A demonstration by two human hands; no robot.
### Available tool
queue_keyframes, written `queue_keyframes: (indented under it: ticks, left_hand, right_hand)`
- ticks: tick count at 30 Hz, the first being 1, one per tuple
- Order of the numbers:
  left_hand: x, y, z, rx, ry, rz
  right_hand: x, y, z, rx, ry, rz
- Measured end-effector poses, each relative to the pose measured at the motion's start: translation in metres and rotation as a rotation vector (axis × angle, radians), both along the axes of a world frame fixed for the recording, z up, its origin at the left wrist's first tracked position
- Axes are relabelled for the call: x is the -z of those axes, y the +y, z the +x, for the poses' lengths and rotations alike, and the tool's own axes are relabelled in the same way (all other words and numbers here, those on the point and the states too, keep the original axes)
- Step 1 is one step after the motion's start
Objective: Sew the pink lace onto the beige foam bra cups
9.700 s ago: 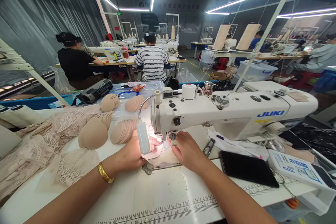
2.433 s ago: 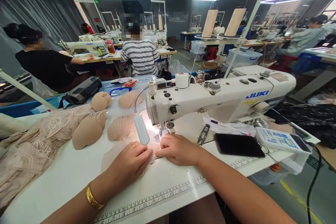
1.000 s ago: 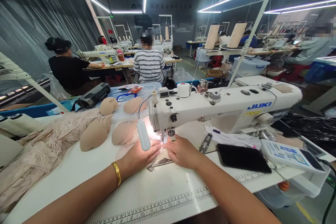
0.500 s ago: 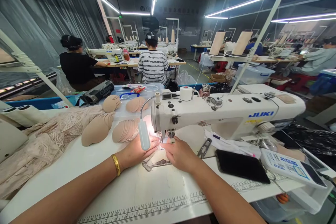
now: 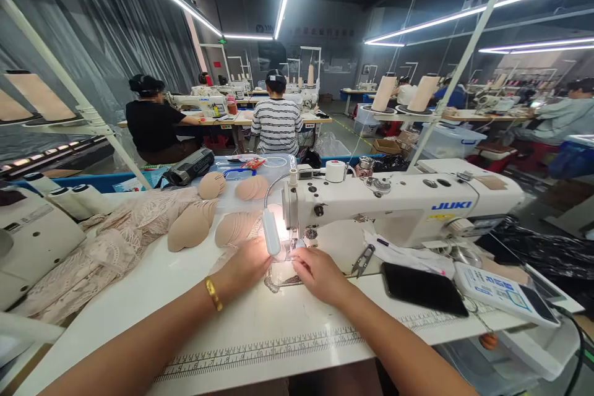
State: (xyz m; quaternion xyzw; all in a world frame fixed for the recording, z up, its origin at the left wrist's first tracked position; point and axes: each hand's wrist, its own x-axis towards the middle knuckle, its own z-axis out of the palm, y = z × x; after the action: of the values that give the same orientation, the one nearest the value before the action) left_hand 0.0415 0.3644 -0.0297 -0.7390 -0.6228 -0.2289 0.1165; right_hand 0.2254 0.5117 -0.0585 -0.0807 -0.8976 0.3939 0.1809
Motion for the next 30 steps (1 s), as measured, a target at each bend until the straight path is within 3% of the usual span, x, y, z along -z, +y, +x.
queue_keyframes:
  ticks: [3,4,8,9,11,13,15,19,23,30]
  left_hand:
    - [-0.002,-0.046,0.027,0.037,-0.137,-0.016]
    - [0.0,-0.063,0.04,0.046,-0.332,-0.041]
    - [0.013,-0.107,0.089,-0.057,-1.616,-0.441]
    - [0.015,-0.11,0.095,-0.109,-1.874,-0.433]
    - [0.015,-0.111,0.099,-0.196,-2.15,-0.195]
    - [0.01,-0.107,0.095,-0.229,-2.179,0.074]
    - [0.005,-0.102,0.091,-0.274,-2.151,0.186]
    - [0.003,-0.096,0.089,-0.343,-2.217,0.165]
    - [0.003,-0.094,0.092,-0.248,-2.482,0.035]
    - [-0.007,-0.091,0.107,-0.165,-2.194,0.089]
  right_hand:
    - [-0.009,-0.026,-0.007,-0.022,-0.055,-0.523]
    - [-0.013,-0.036,-0.009,-0.028,-0.039,-0.65]
    - [-0.02,-0.078,-0.009,0.005,0.092,-0.876]
    - [-0.02,-0.089,-0.005,0.018,0.134,-0.902]
    - [-0.015,-0.11,0.008,0.027,0.199,-0.941]
    - [-0.007,-0.126,0.025,-0.003,0.198,-0.959]
    - [0.003,-0.135,0.038,-0.034,0.139,-0.964]
    - [0.015,-0.132,0.048,0.075,0.112,-0.942]
    - [0.014,-0.128,0.047,0.121,0.179,-0.929]
    - [-0.002,-0.134,0.05,0.137,0.148,-0.821]
